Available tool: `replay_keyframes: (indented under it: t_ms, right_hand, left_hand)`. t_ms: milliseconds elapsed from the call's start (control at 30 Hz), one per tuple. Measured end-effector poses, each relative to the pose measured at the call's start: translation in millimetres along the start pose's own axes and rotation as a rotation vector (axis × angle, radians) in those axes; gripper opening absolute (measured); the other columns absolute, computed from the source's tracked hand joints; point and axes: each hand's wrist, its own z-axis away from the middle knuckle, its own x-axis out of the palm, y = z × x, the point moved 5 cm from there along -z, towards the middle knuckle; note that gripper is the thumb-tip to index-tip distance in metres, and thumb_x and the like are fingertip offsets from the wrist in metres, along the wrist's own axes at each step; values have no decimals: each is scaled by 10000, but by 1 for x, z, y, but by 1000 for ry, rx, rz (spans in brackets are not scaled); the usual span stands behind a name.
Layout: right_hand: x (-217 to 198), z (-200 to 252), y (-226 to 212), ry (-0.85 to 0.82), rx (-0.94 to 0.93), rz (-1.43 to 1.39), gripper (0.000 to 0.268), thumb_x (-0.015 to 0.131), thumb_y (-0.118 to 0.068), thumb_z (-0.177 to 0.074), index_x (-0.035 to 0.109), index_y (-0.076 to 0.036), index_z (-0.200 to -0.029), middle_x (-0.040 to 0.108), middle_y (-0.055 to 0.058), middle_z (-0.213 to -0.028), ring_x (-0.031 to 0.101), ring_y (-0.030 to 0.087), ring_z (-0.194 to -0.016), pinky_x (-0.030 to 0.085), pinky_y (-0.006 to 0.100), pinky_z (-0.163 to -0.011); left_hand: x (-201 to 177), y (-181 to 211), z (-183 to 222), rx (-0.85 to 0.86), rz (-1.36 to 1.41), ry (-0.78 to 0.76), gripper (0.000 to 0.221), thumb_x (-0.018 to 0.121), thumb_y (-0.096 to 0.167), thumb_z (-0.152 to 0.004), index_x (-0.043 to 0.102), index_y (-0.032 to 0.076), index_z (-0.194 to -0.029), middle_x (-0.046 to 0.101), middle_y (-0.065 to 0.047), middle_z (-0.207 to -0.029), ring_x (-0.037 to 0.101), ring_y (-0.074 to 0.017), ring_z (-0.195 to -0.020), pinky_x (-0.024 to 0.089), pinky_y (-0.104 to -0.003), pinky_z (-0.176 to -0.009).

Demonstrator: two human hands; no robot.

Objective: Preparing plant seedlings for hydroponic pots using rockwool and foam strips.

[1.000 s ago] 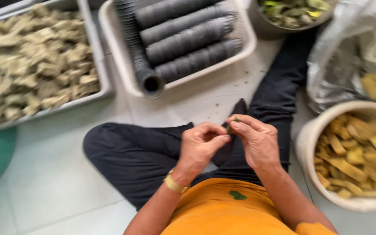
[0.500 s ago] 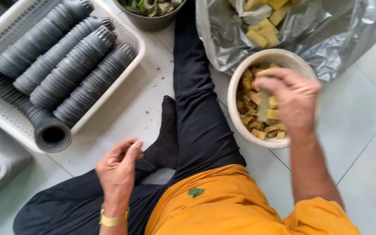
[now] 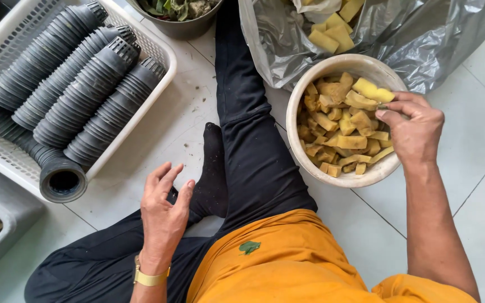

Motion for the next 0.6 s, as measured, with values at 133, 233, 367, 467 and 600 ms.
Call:
replay_keyframes:
  t_ms: [133, 233, 367, 467, 600]
  right_hand:
    - [-8, 22, -61, 124, -333, 330, 153, 791, 68, -856, 781, 45, -1007, 737, 156, -1143, 685, 248, -1134, 546, 333, -994]
    - [-15, 35, -87, 175, -398, 325, 136, 778, 83, -876, 768, 55, -1008, 729, 156, -1100, 685, 232, -1089, 542, 308, -967]
    - [-8, 41, -79, 123, -205, -197, 127, 776, 67, -919, 768, 61, -1046, 731, 108, -1134, 671, 134, -993, 520, 234, -884]
    - [33, 64, -119, 15, 8, -418, 215, 732, 79, -822, 753, 58, -1035, 730, 91, -1136, 667, 133, -982, 537, 243, -905]
    - [68, 86, -124, -95, -17, -420, 155, 728, 89, -829, 744, 72, -983, 721, 95, -1155, 659, 135, -981, 531, 245, -859]
  left_hand:
    - [12, 17, -9, -54, 59, -33, 357, 740, 161, -909, 720, 48, -1247, 648, -147, -1337, 692, -272, -1010, 544, -358, -823]
    - [35, 39, -19, 46, 155, -51, 298, 731, 144, -928, 734, 36, -1206, 690, -143, -1265, 717, -251, -1018, 566, -329, -850]
    - [82, 90, -34, -14, 523, -352, 303, 728, 189, -917, 745, 10, -1160, 724, -123, -1187, 738, -183, -1010, 607, -278, -866]
    - [124, 114, -32, -17, 828, -489, 495, 767, 174, -897, 613, -43, -1315, 664, -130, -1257, 676, -187, -1113, 557, -306, -953]
    - [137, 103, -32, -252, 1323, -630, 461, 717, 166, -992, 623, -30, -1398, 684, -106, -1246, 636, -149, -1083, 519, -313, -990]
